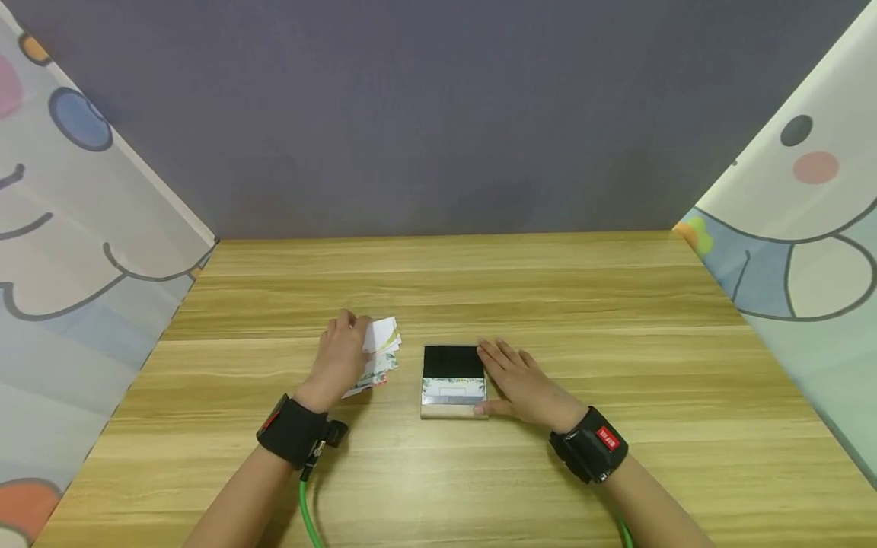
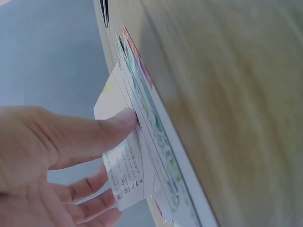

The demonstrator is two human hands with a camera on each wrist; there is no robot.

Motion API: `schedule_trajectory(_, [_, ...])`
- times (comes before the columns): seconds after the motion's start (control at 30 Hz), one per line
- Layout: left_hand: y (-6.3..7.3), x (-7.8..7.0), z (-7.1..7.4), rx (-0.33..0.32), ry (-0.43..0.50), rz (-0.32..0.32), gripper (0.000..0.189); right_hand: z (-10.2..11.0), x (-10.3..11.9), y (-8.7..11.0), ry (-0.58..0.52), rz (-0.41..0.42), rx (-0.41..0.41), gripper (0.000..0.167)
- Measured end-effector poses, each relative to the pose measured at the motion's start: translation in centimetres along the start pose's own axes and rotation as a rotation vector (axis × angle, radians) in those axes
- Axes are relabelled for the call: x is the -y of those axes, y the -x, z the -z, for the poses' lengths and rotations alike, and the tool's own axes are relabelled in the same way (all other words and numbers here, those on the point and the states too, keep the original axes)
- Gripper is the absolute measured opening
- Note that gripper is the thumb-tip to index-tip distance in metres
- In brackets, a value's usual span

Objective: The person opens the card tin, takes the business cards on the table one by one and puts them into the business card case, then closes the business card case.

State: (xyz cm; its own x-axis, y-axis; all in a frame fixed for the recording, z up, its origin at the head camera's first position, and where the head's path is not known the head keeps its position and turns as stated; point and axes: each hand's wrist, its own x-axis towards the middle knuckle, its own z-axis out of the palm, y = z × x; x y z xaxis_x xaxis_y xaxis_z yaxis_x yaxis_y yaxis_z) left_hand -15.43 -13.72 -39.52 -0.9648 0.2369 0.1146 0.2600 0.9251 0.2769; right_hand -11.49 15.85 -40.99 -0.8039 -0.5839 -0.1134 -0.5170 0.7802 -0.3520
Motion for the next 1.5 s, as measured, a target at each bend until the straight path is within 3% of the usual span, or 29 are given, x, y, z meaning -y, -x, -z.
schedule_trajectory(0.4, [-0.1,0.0,-0.1,-0.205,-0.011,-0.063,0.027,-0.3,0.1,0.1,-0.01,-0.01,0.014,0.088])
schedule_trajectory(0.6, [0.1,-0.8,0.7,-0.228,0.087,-0.086,0.024,-0.3,0.0,0.1,-0.008,-0.01,0.011,0.089])
schedule_trajectory(0.93, [-0.4,-3.6,1.9,-0.177,0.227,-0.139,0.021,-0.2,0.0,0.0,-0.007,-0.007,-0.003,0.088])
schedule_trajectory(1.5, [-1.1,-7.0,0.8,0.057,0.43,-0.206,0.018,-0.1,0.0,0.0,-0.012,-0.001,-0.013,0.089])
